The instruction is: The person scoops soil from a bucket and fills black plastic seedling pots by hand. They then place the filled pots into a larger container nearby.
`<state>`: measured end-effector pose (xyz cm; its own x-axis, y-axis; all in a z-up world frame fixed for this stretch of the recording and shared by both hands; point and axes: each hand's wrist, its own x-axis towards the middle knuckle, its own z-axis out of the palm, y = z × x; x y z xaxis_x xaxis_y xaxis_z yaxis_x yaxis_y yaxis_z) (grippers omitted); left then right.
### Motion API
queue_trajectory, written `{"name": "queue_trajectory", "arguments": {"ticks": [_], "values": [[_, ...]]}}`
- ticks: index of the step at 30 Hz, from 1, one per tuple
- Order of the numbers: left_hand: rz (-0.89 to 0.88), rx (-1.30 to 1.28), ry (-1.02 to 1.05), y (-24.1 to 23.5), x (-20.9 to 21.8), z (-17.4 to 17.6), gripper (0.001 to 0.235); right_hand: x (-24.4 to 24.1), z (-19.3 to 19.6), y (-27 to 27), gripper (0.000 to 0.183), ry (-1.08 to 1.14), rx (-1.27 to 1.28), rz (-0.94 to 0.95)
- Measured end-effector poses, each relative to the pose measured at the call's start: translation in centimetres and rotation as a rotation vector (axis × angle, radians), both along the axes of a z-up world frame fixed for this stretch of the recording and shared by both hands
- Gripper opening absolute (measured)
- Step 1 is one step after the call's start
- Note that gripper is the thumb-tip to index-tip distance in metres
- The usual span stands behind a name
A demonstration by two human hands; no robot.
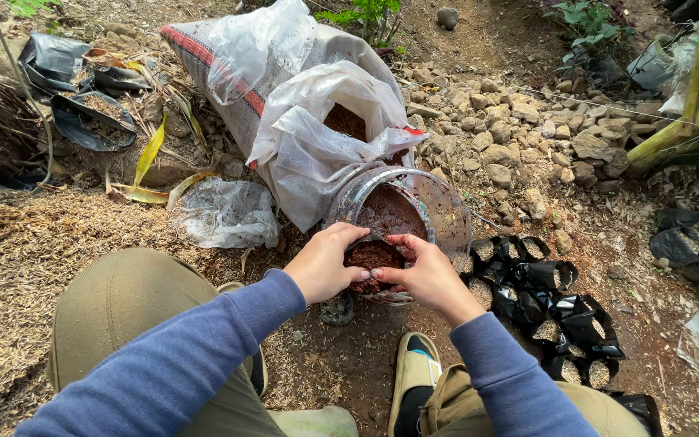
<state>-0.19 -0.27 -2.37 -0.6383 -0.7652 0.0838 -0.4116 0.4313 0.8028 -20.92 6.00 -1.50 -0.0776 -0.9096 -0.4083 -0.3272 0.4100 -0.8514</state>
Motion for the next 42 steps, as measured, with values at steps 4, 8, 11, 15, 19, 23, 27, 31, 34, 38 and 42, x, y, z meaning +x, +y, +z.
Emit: {"name": "queue_trajectory", "arguments": {"ticks": [4, 8, 11, 15, 19, 23, 27, 31, 34, 38, 42], "values": [[-0.042, 0.054, -0.02, -1.0, 0.1, -0.3, 0.067, -0.8, 0.2, 0.2, 0.065, -0.093, 0.098, -0.031], [0.009, 0.016, 0.006, -1.3, -0.2, -0.9, 0.055, -0.8, -0.2, 0.2, 0.051, -0.103, 0.085, -0.077], [0.1, 0.002, 0.001, -1.3, -0.9, -0.9, 0.048, 0.1, -0.6, 0.0, 0.045, 0.023, -0.005, -0.073], [0.187, 0.064, -0.033, -1.1, -1.8, -0.4, 0.044, 0.3, -0.1, 0.1, 0.043, -0.029, 0.004, -0.101], [0.173, 0.025, 0.007, -1.2, -1.8, -0.4, 0.044, 0.5, 0.3, 1.0, 0.051, -0.118, 0.103, -0.1], [0.145, -0.008, 0.051, -1.0, -1.8, 0.3, 0.041, 1.4, -0.2, 1.5, 0.058, -0.053, -0.113, -0.106], [0.179, 0.354, -0.026, -0.6, -1.9, 2.0, 0.043, 1.0, 0.3, 1.1, 0.058, -0.148, -0.059, -0.148], [0.15, 0.435, 0.018, 0.0, -2.0, 2.6, 0.042, -0.7, 0.8, 0.9, 0.058, -0.196, 0.036, -0.159], [0.143, 0.385, 0.016, 0.6, -2.2, 2.0, 0.042, -0.6, 0.1, 0.9, 0.055, -0.127, 0.046, -0.131], [0.143, 0.353, 0.023, 0.5, -2.2, 1.7, 0.039, -0.2, -0.2, 0.4, 0.051, -0.157, 0.005, -0.088], [0.109, 0.348, 0.014, 0.4, -2.2, 1.7, 0.043, -1.5, 0.2, 0.9, 0.045, -0.265, 0.13, -0.11]]}}
